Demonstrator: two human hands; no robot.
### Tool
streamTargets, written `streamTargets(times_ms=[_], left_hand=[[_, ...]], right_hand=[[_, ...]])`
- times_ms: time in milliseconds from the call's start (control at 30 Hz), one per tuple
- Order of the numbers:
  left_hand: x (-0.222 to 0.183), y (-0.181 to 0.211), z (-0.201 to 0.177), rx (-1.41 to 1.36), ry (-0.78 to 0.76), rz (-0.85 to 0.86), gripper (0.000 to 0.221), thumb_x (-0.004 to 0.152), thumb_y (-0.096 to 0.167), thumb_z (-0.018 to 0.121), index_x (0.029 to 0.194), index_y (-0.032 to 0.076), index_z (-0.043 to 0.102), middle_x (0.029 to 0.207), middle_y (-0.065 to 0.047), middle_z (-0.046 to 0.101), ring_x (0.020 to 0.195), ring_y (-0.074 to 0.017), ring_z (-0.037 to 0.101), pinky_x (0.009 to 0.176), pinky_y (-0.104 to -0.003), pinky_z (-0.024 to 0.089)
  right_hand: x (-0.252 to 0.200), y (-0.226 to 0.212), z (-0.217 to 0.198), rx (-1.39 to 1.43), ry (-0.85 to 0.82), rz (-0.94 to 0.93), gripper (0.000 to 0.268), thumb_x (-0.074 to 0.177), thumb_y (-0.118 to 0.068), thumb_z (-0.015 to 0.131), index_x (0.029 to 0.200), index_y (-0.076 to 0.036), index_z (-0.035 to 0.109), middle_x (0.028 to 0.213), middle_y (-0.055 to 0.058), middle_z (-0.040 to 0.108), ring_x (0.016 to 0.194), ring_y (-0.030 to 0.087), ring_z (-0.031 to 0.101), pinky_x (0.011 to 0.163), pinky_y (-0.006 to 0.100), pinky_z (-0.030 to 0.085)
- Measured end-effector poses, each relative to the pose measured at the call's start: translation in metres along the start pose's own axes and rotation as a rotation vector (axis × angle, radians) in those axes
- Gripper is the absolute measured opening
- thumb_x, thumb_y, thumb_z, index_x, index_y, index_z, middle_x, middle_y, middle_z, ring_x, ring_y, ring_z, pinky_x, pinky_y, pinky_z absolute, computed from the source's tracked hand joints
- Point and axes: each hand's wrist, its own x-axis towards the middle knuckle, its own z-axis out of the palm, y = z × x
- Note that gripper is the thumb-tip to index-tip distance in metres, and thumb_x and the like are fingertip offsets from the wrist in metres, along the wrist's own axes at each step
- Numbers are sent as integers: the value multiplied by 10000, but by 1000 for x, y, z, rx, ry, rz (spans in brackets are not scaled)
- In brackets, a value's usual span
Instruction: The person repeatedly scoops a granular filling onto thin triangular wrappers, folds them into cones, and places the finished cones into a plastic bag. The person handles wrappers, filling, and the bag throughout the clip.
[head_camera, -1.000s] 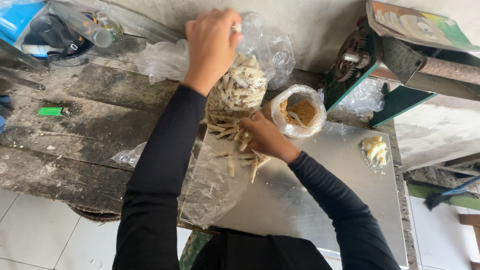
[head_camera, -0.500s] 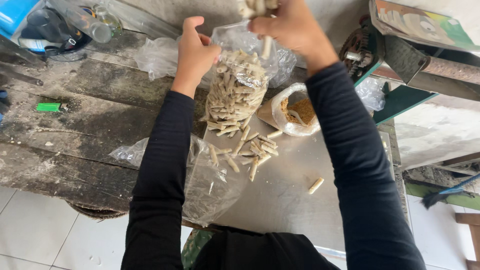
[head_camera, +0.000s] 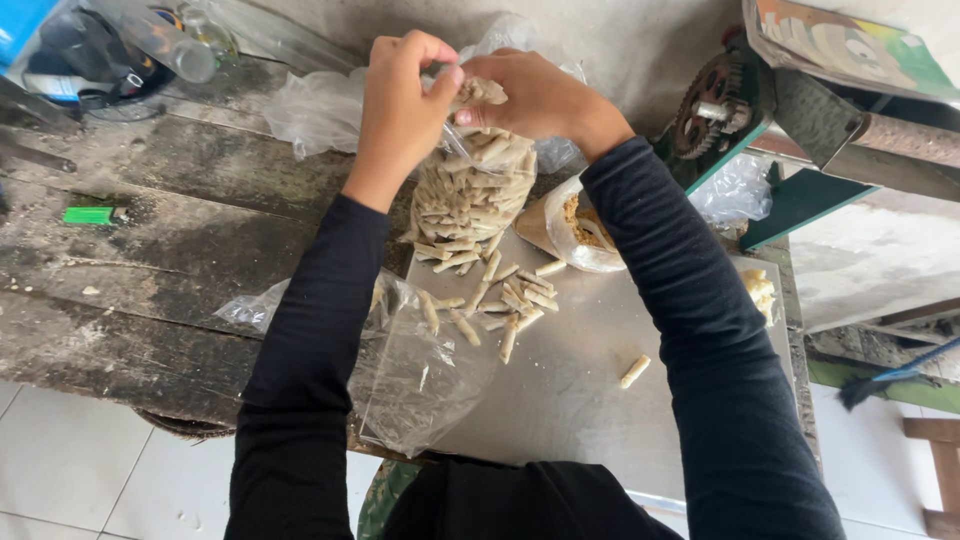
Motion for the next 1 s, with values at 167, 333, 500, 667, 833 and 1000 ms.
streamTargets(times_ms=[167,333,500,667,833,1000], left_hand=[[-13,7,-16,258,-88,-44,348,786,1,782,1106,7,644,1114,-190,544,986,-358,634,759,-439,531],[-5,-14,-7,436,-138,-171,75,782,-41,743,768,13,693,1047,-200,600,912,-406,658,745,-475,532],[-10,-41,7,612,-290,-249,21,829,-35,714,847,-46,720,1083,-258,618,937,-454,664,767,-517,544],[5,-49,6,344,-204,47,260,830,-68,659,1080,-44,726,1140,-227,698,1040,-385,697,886,-471,574],[28,-16,-27,-155,-233,-463,296,928,-7,551,1181,41,697,1202,-89,719,822,-231,733,765,-354,609],[8,40,-39,19,-110,-114,214,993,66,723,1182,-8,655,1229,-165,577,1065,-218,610,861,-369,551]], right_hand=[[-13,-14,-13,29,-97,25,215,972,-270,749,1112,-110,717,1103,62,716,1044,263,654,907,401,513],[-17,-25,-16,102,-156,-68,52,967,-100,712,1012,-87,689,1071,46,704,1040,223,681,972,397,516],[-13,-17,-3,156,-154,-56,81,981,-57,614,1037,-67,673,1070,54,685,1048,223,666,952,399,543],[-4,-1,12,42,-96,42,107,1053,-106,534,1105,-58,615,1107,114,644,1049,274,635,930,422,517],[-21,1,-11,-161,-75,224,241,1042,-257,618,1089,-31,548,1061,131,654,969,306,617,852,459,490],[-81,-12,-41,-136,42,-110,49,1002,-68,625,1014,-31,596,1049,152,666,1037,325,630,913,446,497]])
